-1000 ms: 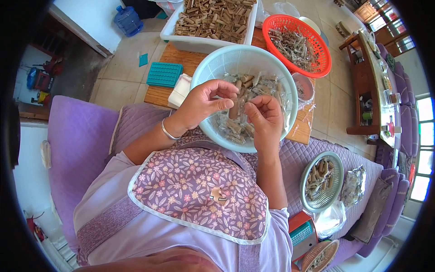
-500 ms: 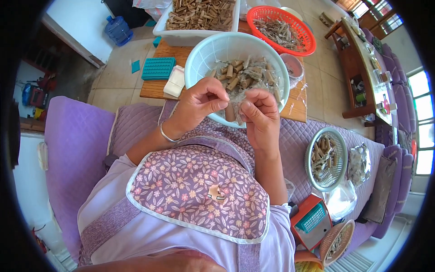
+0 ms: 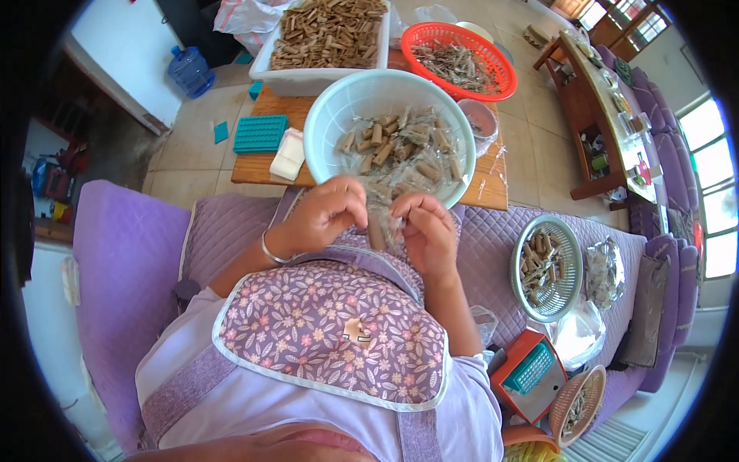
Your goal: The person puts small brown cylindrical items into clear plastic bags by hand.
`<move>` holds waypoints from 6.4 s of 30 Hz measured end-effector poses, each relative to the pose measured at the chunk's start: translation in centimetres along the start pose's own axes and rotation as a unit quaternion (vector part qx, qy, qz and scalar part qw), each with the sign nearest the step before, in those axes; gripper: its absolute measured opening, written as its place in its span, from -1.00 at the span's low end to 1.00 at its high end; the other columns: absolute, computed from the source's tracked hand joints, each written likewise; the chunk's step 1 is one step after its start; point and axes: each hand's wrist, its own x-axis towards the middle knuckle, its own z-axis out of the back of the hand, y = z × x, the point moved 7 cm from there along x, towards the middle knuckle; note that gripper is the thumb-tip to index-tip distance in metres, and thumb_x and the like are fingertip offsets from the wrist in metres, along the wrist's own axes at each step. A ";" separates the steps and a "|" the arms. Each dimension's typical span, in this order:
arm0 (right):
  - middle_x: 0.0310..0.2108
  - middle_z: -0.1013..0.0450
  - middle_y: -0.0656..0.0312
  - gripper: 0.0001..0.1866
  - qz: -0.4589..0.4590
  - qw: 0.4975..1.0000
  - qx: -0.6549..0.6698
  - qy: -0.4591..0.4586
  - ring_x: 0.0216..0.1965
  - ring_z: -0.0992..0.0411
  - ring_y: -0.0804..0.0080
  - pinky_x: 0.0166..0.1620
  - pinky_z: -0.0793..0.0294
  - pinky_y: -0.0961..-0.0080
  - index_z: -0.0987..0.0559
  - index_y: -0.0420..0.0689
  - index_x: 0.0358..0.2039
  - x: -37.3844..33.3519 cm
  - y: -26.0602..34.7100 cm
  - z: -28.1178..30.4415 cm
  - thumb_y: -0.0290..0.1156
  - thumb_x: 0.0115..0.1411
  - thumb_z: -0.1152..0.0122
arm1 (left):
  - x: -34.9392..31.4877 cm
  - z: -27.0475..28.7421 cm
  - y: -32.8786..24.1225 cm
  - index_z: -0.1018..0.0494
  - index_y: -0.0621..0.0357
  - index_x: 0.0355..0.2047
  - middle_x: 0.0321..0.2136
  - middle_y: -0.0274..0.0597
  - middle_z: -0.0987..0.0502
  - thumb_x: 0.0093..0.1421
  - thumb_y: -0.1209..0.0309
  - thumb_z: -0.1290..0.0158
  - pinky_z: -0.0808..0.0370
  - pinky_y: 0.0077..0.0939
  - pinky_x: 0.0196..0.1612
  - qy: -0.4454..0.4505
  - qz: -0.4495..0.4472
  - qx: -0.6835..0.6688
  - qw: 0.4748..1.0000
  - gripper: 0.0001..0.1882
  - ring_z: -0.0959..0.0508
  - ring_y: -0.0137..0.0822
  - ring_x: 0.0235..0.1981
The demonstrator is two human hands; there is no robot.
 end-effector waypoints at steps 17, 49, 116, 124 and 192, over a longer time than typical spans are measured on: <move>-0.39 -0.42 0.17 -0.87 0.272 0.730 -0.557 -0.287 -0.39 -0.36 0.50 -0.33 -0.36 0.63 -0.54 -0.25 -0.36 -0.9 10.2 1.8 -0.70 0.05 -0.19 | -3.3 -0.2 3.9 -0.44 0.23 -0.50 -0.33 -0.14 -0.50 -0.05 0.87 0.15 -0.48 -0.45 -0.23 -0.043 0.131 0.000 0.990 -0.71 -0.55 -0.26 -0.30; 0.21 -0.23 -0.10 -0.47 0.092 0.441 -0.845 -0.289 0.34 -0.02 -0.08 0.31 -0.06 0.08 -0.42 -0.12 0.09 8.1 11.9 5.5 -0.44 0.06 -0.30 | -12.2 12.4 18.1 -0.37 0.26 -0.10 -0.16 0.12 -0.49 -0.04 0.40 -0.25 -0.42 -0.19 -0.07 -0.244 0.483 0.330 0.773 -0.51 -0.49 0.09 -0.11; -0.24 -0.43 0.19 -0.70 0.236 0.943 -0.185 -0.142 -0.33 -0.39 0.56 -0.24 -0.42 0.65 -0.33 -0.21 -0.04 6.5 1.0 -2.9 -0.66 0.23 -0.08 | -7.6 20.1 20.1 -0.36 0.10 0.09 0.01 -0.12 -0.42 0.03 0.73 0.04 -0.43 -0.42 0.02 -0.201 0.341 0.102 0.913 -0.43 -0.45 -0.27 0.00; -0.26 -0.45 0.19 -0.74 0.251 0.935 -0.176 -0.179 -0.41 -0.35 0.60 -0.32 -0.38 0.69 -0.35 -0.21 -0.08 6.8 1.1 -1.5 -0.66 0.22 -0.07 | -1.7 19.2 7.2 -0.39 0.04 0.06 0.04 0.04 -0.37 0.03 0.39 -0.16 -0.42 -0.18 0.00 -0.042 0.307 0.532 0.788 -0.48 -0.43 0.00 0.00; -0.41 -0.42 0.11 -0.86 0.242 0.652 -0.706 -0.135 -0.41 -0.42 0.15 -0.34 -0.41 0.26 -0.49 -0.19 -0.34 10.4 4.7 -4.0 -0.55 0.05 -0.23 | 6.9 0.6 10.9 0.05 0.16 0.33 0.26 -0.05 -0.15 0.11 0.21 -0.26 -0.19 -0.31 0.28 -0.167 0.197 -0.416 0.872 -0.08 -0.20 -0.23 0.26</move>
